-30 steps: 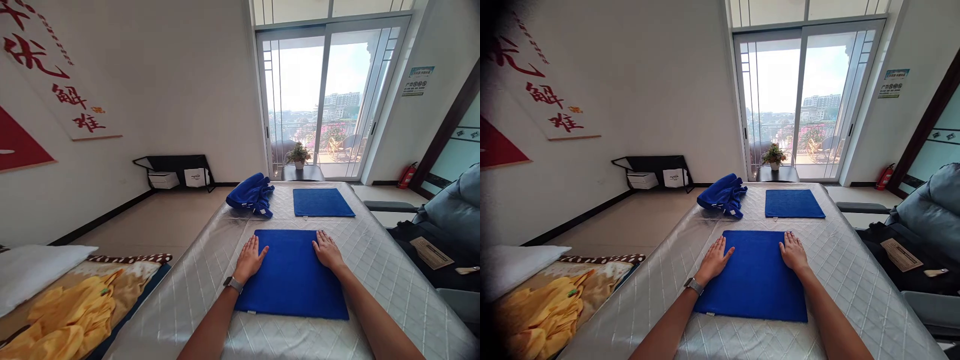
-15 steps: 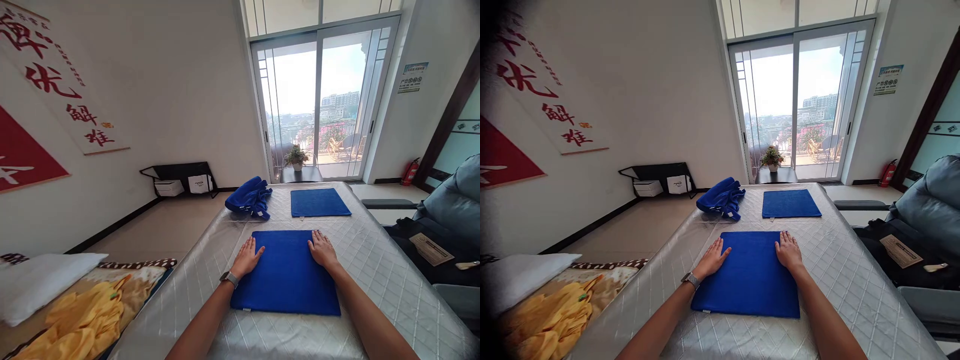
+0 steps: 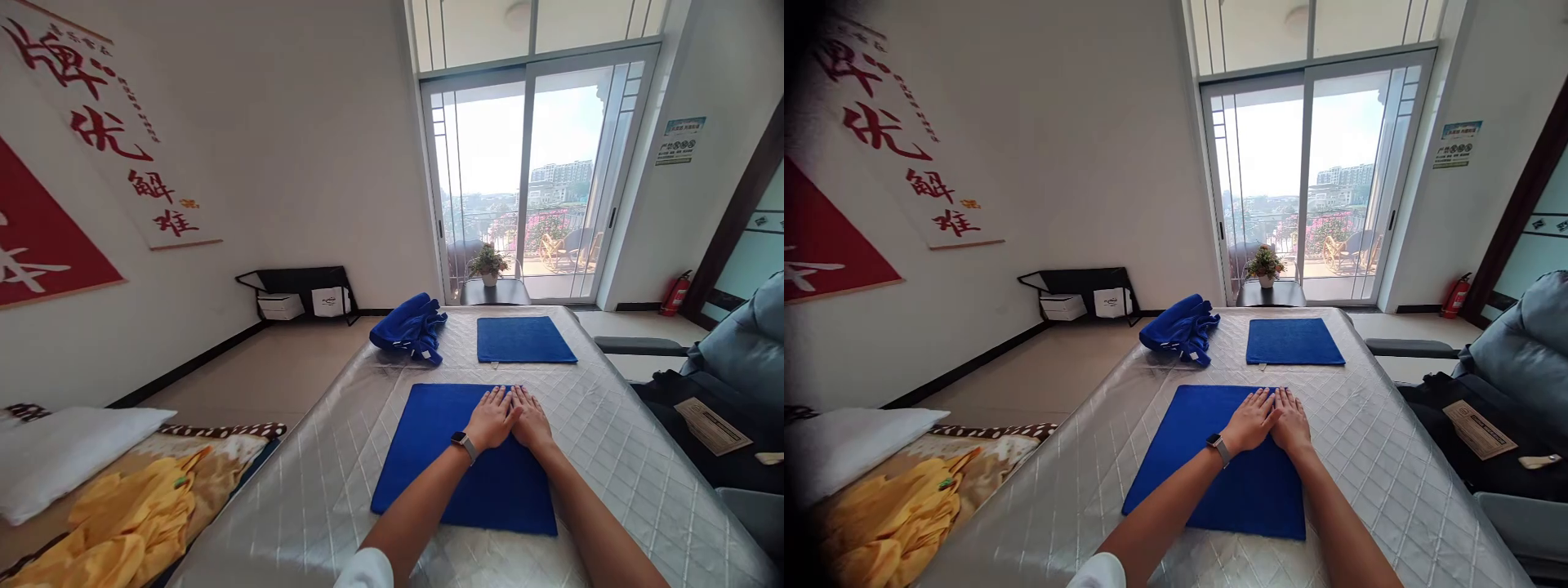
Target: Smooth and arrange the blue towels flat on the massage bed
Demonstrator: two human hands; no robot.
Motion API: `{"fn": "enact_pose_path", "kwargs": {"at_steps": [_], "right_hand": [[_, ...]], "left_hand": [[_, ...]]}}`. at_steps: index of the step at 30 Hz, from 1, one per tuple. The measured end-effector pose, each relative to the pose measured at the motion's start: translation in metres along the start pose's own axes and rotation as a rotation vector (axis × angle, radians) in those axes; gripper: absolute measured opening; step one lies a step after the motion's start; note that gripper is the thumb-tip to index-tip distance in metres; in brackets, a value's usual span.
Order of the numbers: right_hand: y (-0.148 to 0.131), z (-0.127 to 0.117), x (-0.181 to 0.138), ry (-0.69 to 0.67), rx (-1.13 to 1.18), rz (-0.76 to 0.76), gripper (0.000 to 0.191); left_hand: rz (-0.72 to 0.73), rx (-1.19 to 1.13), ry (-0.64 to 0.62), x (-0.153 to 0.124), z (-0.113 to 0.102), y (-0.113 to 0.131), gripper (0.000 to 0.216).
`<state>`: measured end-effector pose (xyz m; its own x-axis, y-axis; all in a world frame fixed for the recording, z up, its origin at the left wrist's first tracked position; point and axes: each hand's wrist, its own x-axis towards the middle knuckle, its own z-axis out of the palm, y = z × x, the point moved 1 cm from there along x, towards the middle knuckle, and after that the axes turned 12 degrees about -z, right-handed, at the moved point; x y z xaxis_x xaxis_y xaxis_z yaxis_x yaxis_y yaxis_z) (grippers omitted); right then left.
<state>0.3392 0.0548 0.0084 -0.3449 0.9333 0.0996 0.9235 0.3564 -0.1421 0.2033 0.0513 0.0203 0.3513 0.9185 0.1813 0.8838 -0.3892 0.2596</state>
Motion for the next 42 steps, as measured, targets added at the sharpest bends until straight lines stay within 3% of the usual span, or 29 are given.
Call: {"fn": "enact_pose_path", "kwargs": {"at_steps": [5,15,19,27,30,42], "right_hand": [[0.002,0.002,-0.001,-0.018,-0.043,-0.019,0.062],[-0.001,-0.001,0.004,0.012,-0.008,0.016,0.064],[-0.003,-0.003,0.003,0.017,0.004,0.024,0.065],[-0.004,-0.004,0.002,0.012,0.026,0.036,0.065],[-0.003,-0.002,0.003,0.013,0.020,0.035,0.065],[-0.004,-0.002,0.004,0.005,0.007,0.046,0.065]], "left_hand": [[0.001,-0.043,-0.005,0.007,0.008,0.008,0.073],[-0.105,0.025,-0.030,0.000,0.001,-0.033,0.079],[-0.159,0.047,-0.007,-0.012,-0.010,-0.064,0.079],[-0.400,0.115,0.049,-0.053,-0.044,-0.160,0.081],[-0.454,0.126,0.064,-0.062,-0.050,-0.180,0.084],[-0.446,0.079,0.079,-0.065,-0.044,-0.194,0.083]]}}
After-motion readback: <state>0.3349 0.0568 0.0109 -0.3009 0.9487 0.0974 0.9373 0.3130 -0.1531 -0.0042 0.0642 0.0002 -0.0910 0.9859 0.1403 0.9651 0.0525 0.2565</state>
